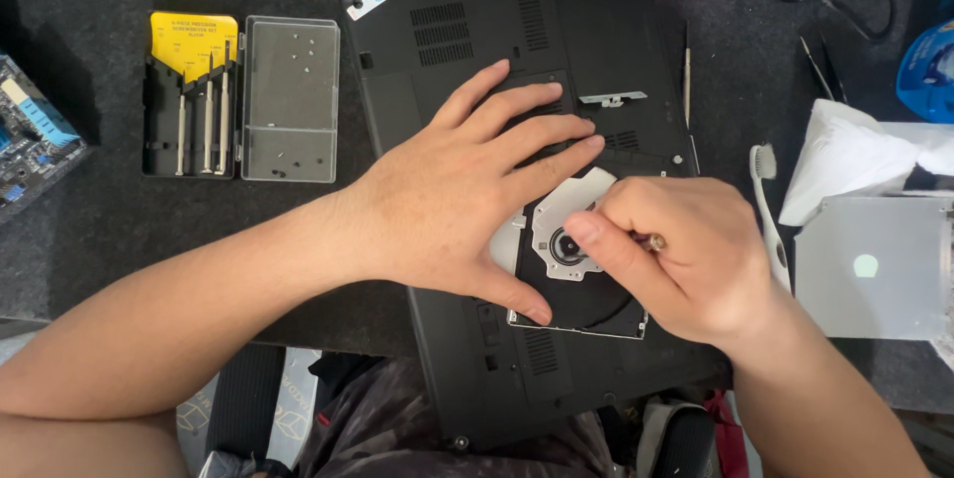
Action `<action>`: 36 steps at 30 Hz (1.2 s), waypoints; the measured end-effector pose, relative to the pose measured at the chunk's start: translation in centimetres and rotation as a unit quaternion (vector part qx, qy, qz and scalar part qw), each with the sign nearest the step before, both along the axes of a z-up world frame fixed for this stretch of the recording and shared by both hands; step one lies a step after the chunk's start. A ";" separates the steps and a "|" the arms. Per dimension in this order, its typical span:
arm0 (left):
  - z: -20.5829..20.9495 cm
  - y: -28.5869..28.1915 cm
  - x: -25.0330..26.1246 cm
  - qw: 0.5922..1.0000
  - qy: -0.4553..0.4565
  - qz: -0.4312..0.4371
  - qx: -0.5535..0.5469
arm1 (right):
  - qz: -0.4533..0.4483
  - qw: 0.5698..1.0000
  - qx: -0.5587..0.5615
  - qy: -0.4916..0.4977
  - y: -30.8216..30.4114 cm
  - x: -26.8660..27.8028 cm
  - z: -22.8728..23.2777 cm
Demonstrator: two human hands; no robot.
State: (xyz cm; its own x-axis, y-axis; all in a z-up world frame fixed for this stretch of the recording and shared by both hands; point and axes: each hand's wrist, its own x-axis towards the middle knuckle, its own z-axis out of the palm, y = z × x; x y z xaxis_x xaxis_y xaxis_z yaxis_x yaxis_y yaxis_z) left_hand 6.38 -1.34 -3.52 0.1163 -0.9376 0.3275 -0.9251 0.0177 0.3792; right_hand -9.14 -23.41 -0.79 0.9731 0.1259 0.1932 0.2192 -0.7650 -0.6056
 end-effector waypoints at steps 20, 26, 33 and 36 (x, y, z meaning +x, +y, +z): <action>-0.1 -0.1 0.0 1.000 -0.001 0.000 0.003 | -0.075 0.996 -0.036 0.011 -0.2 -0.3 -0.1; 0.0 -0.1 0.1 1.000 -0.002 -0.001 0.002 | -0.029 0.998 -0.045 0.018 -0.6 -0.1 -0.2; 0.0 -0.1 0.1 1.000 -0.001 0.000 0.007 | -0.038 0.997 -0.054 0.044 -1.0 -0.1 -0.2; 0.0 -0.1 0.1 1.000 -0.007 -0.001 0.002 | -0.108 0.994 -0.025 0.001 -0.8 -0.3 0.5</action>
State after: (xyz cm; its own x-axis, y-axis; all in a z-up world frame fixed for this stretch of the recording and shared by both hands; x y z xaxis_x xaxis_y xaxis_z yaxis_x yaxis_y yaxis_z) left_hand 6.44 -1.41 -3.52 0.1107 -0.9389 0.3259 -0.9301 0.0176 0.3668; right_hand -9.42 -24.19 -0.32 0.9786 -0.0770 0.1909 0.0454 -0.8237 -0.5652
